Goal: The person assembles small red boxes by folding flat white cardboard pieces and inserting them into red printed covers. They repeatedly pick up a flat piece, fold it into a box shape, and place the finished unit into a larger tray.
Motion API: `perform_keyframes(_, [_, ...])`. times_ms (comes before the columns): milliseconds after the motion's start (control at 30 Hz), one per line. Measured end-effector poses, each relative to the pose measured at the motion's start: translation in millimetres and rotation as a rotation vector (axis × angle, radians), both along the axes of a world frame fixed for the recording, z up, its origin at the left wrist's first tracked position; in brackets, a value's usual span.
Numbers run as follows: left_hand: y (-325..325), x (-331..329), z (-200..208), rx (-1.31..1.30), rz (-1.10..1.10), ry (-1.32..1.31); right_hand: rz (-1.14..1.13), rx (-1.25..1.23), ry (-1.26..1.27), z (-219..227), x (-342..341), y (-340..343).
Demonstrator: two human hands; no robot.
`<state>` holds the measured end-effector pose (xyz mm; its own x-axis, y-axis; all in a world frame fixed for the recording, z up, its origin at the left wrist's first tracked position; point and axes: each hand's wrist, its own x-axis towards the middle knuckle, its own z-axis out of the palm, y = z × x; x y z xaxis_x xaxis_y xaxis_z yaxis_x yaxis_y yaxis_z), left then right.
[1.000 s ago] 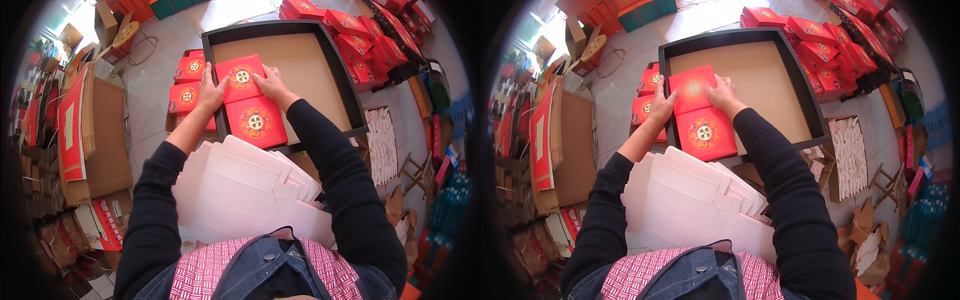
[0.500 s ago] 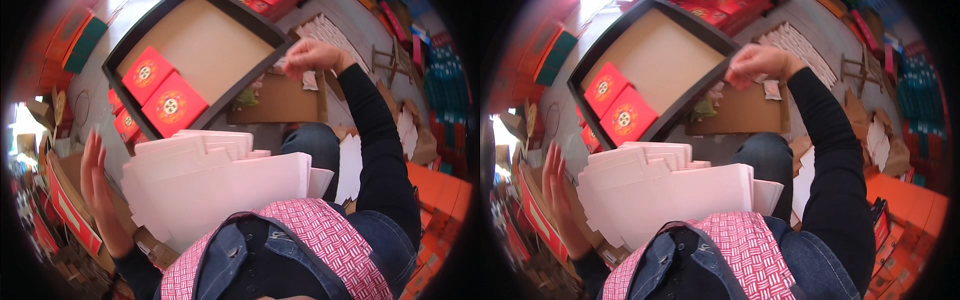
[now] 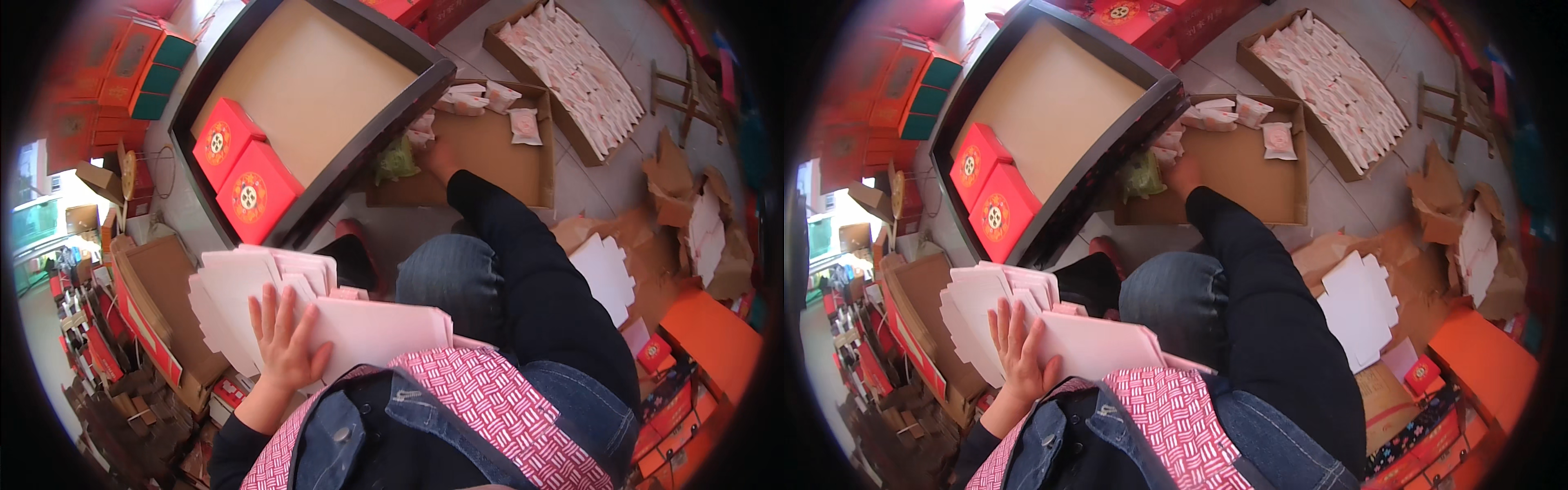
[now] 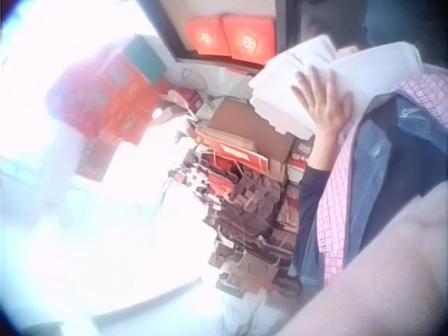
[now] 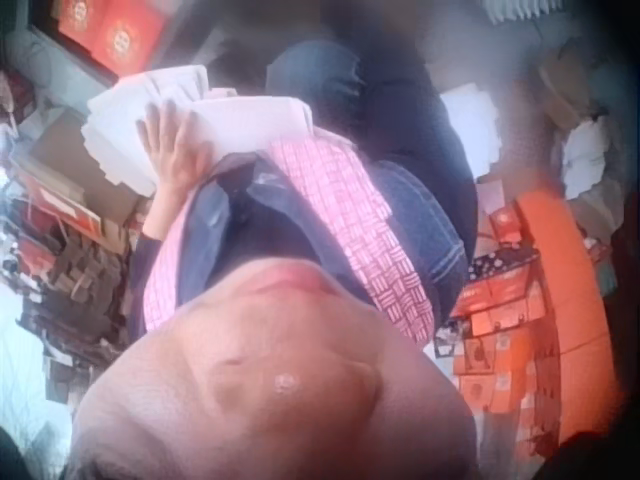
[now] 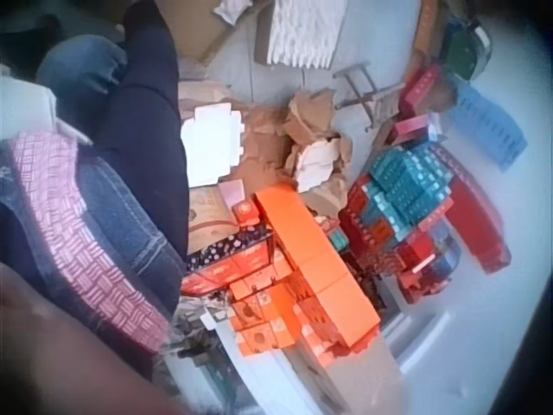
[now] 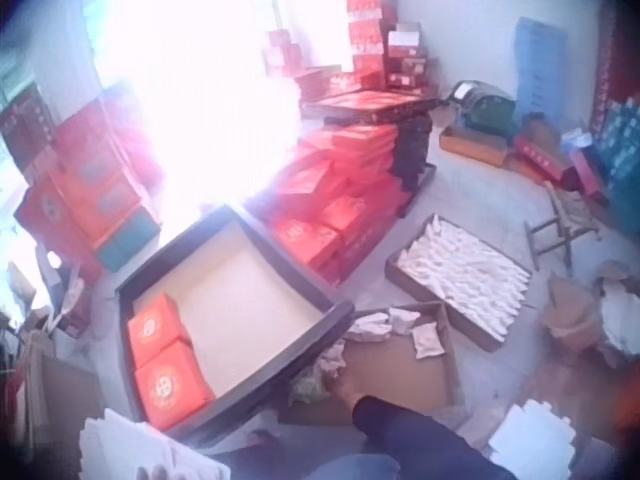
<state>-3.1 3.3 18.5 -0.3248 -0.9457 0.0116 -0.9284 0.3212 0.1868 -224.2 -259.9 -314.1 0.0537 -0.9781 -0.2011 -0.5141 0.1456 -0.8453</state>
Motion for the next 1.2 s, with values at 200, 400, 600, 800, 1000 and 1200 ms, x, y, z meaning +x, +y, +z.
perform_keyframes(200, [-1, 3, -1, -0.030, -0.041, -0.017, 0.141, -0.126, 0.121, -47, 0, -27])
perform_keyframes(400, [-10, -3, 3, -0.024, -0.079, 0.014, 0.182, -0.067, 0.401, -95, -71, -4])
perform_keyframes(600, [-12, -17, 1, 0.002, -0.056, 0.048, -0.158, 0.119, -0.489, 83, -162, 57])
perform_keyframes(800, [-22, -38, 1, -0.084, -0.081, 0.131, 0.057, -0.110, -0.760, 348, -202, 143])
perform_keyframes(1000, [-10, -9, -4, -0.487, 0.211, 0.408, 0.402, 0.234, -0.226, 404, -169, 214])
perform_keyframes(1200, [38, 67, -27, -0.447, 0.695, 0.689, 0.930, -0.203, -0.458, 478, -48, 251])
